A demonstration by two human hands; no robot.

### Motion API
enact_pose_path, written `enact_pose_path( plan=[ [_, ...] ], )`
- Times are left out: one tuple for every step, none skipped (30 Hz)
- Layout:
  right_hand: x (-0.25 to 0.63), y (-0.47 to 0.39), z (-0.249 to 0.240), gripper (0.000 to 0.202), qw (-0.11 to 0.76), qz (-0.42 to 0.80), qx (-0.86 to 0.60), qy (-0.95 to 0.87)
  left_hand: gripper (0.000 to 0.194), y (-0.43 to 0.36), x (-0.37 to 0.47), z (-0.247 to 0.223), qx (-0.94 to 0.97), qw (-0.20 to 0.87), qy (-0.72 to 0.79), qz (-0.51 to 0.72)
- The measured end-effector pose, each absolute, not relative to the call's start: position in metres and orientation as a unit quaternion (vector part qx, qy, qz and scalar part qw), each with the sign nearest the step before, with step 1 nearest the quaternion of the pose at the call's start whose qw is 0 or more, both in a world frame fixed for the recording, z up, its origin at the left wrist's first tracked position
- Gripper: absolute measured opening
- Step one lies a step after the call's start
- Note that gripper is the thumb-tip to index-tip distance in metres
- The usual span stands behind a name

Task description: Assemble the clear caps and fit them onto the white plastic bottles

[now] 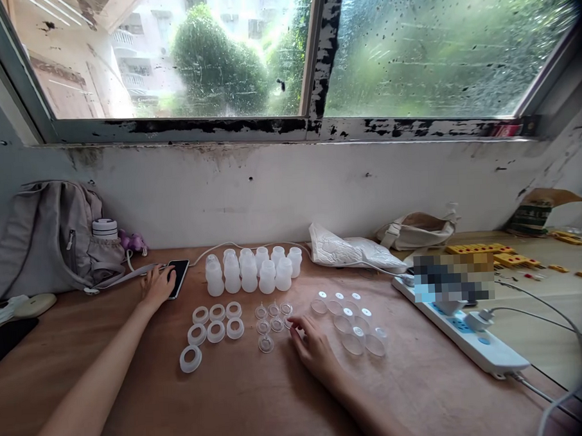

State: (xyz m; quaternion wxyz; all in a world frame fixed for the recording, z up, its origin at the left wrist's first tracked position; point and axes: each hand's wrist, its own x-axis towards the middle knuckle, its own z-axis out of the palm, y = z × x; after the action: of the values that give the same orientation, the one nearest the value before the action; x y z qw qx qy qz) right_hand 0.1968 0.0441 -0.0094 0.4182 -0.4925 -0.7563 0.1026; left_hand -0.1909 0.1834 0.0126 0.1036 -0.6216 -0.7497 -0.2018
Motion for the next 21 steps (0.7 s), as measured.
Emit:
enact_pose_path(
  plan=[
    [0.197, 0.044, -0.01, 0.016, 0.419, 0.102, -0.494, -0.755, 0.038, 0.184, -0.189, 0.015, -0.625, 0.108, -0.744, -0.211],
    [0.197, 0.044, -0.01, 0.016, 0.418, 0.102, -0.496, -0.754, 0.038, 0.183, -0.187, 0.017, -0.63, 0.112, -0.736, -0.22],
    [0.197, 0.044, -0.01, 0.016, 0.417, 0.101, -0.497, -0.754, 0.037, 0.18, -0.184, 0.018, -0.638, 0.115, -0.727, -0.227],
    [0.197, 0.044, -0.01, 0.016, 0.416, 0.101, -0.496, -0.756, 0.037, 0.175, -0.182, 0.019, -0.648, 0.117, -0.715, -0.234],
    [0.197, 0.044, -0.01, 0.016, 0.415, 0.101, -0.494, -0.758, 0.036, 0.168, -0.178, 0.019, -0.66, 0.117, -0.703, -0.239],
    [0.196, 0.043, -0.01, 0.016, 0.414, 0.102, -0.491, -0.76, 0.035, 0.158, -0.174, 0.019, -0.673, 0.116, -0.689, -0.243],
    [0.196, 0.043, -0.01, 0.016, 0.413, 0.103, -0.489, -0.762, 0.034, 0.147, -0.169, 0.019, -0.688, 0.113, -0.674, -0.245],
    [0.195, 0.042, -0.009, 0.016, 0.411, 0.103, -0.488, -0.763, 0.033, 0.135, -0.163, 0.019, -0.704, 0.109, -0.657, -0.247],
    [0.194, 0.042, -0.009, 0.016, 0.41, 0.105, -0.487, -0.764, 0.031, 0.121, -0.156, 0.019, -0.72, 0.104, -0.64, -0.247],
    [0.193, 0.041, -0.009, 0.016, 0.409, 0.106, -0.486, -0.765, 0.029, 0.106, -0.148, 0.018, -0.739, 0.097, -0.618, -0.249],
    [0.192, 0.04, -0.009, 0.016, 0.408, 0.106, -0.484, -0.766, 0.028, 0.09, -0.139, 0.018, -0.767, 0.089, -0.58, -0.26],
    [0.191, 0.039, -0.009, 0.017, 0.408, 0.107, -0.482, -0.768, 0.026, 0.075, -0.131, 0.017, -0.788, 0.083, -0.548, -0.268],
    [0.19, 0.038, -0.009, 0.017, 0.408, 0.106, -0.479, -0.77, 0.026, 0.062, -0.123, 0.016, -0.806, 0.076, -0.524, -0.266],
    [0.189, 0.037, -0.01, 0.016, 0.408, 0.105, -0.476, -0.772, 0.025, 0.05, -0.116, 0.014, -0.815, 0.071, -0.51, -0.266],
    [0.188, 0.036, -0.01, 0.016, 0.407, 0.103, -0.473, -0.774, 0.024, 0.04, -0.11, 0.013, -0.82, 0.069, -0.502, -0.268],
    [0.187, 0.035, -0.01, 0.015, 0.407, 0.101, -0.47, -0.776, 0.024, 0.033, -0.106, 0.01, -0.823, 0.068, -0.497, -0.266],
    [0.187, 0.035, -0.01, 0.015, 0.406, 0.099, -0.468, -0.778, 0.024, 0.028, -0.104, 0.008, -0.825, 0.069, -0.494, -0.266],
    [0.186, 0.034, -0.011, 0.015, 0.404, 0.099, -0.467, -0.78, 0.024, 0.026, -0.103, 0.006, -0.826, 0.071, -0.491, -0.266],
    [0.186, 0.034, -0.011, 0.016, 0.401, 0.1, -0.467, -0.782, 0.025, 0.025, -0.104, 0.004, -0.828, 0.072, -0.489, -0.265],
    [0.186, 0.034, -0.012, 0.016, 0.397, 0.103, -0.467, -0.784, 0.024, 0.025, -0.105, 0.002, -0.828, 0.072, -0.488, -0.265],
    [0.186, 0.034, -0.013, 0.016, 0.391, 0.106, -0.468, -0.785, 0.024, 0.026, -0.107, 0.0, -0.829, 0.069, -0.489, -0.263]
  ],
)
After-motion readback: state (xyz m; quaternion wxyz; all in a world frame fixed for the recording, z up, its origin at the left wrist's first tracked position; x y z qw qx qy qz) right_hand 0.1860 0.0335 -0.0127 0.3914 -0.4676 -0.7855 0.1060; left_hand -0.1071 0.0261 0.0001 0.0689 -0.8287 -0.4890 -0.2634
